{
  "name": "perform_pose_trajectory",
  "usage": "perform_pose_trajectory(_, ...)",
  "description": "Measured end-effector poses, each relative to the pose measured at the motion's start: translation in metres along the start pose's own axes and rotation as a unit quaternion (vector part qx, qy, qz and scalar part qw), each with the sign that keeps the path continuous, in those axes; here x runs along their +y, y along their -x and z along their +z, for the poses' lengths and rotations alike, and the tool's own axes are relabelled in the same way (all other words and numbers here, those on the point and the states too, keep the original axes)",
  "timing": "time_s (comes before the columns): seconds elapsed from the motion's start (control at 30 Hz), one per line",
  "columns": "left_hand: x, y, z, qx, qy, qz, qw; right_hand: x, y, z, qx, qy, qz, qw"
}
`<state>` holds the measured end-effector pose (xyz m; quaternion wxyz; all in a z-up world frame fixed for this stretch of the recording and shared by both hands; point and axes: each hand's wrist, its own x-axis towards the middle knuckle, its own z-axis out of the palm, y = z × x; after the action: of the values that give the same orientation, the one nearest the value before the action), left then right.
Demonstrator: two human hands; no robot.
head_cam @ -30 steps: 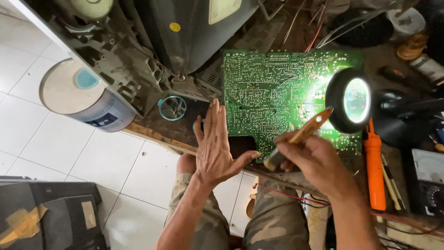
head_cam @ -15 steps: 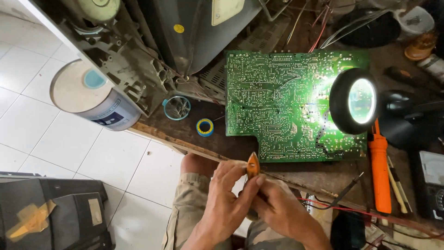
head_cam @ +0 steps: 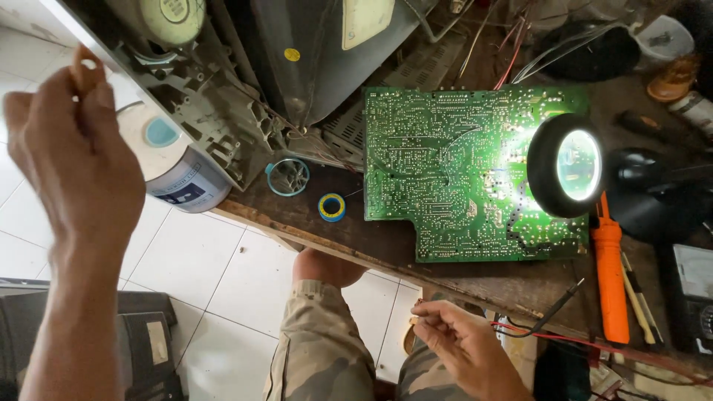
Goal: Repairing a circuit board by probing with a multimeter and soldering components under a magnifying lamp.
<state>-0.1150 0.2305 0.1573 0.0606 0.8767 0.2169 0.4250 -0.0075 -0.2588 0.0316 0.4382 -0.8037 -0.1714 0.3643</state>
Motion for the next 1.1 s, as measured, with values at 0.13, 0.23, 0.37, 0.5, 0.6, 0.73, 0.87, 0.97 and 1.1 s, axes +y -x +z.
perform_pose_trajectory(0.13,0.002,-0.024,0.018,-0.113,-0.050,-0.088,0.988,0.020,0.008,-0.009,0.010,0.007,-0.008,1.000)
perform_pose_trajectory(0.23,-0.020,-0.020,0.041,-0.167,-0.099,-0.139,0.971,0.027,0.016,-0.021,0.015,-0.034,0.102,0.994)
perform_pose_trajectory(0.37,-0.037,-0.014,0.051,-0.177,-0.143,-0.094,0.969,0.033,0.018,-0.028,0.051,-0.007,0.109,0.993)
perform_pose_trajectory(0.5,-0.036,-0.008,0.040,-0.184,-0.179,-0.057,0.965,0.050,0.020,-0.030,0.098,0.015,0.074,0.992)
perform_pose_trajectory(0.6,-0.034,-0.009,0.035,-0.222,-0.172,-0.080,0.956,0.054,0.018,-0.033,0.086,0.029,0.104,0.990)
perform_pose_trajectory(0.73,-0.019,0.002,0.034,-0.137,-0.164,-0.035,0.976,0.044,0.022,-0.035,0.144,0.049,0.026,0.988)
perform_pose_trajectory(0.87,0.045,0.028,0.025,0.082,-0.028,0.077,0.993,0.004,0.025,-0.038,0.249,-0.044,0.094,0.963)
perform_pose_trajectory(0.97,0.095,0.061,0.033,0.090,0.079,0.060,0.991,0.029,0.016,-0.048,0.306,-0.068,0.015,0.949)
perform_pose_trajectory(1.1,0.126,0.109,0.087,-0.010,0.189,-0.027,0.981,0.015,0.002,-0.055,0.353,-0.085,-0.118,0.924)
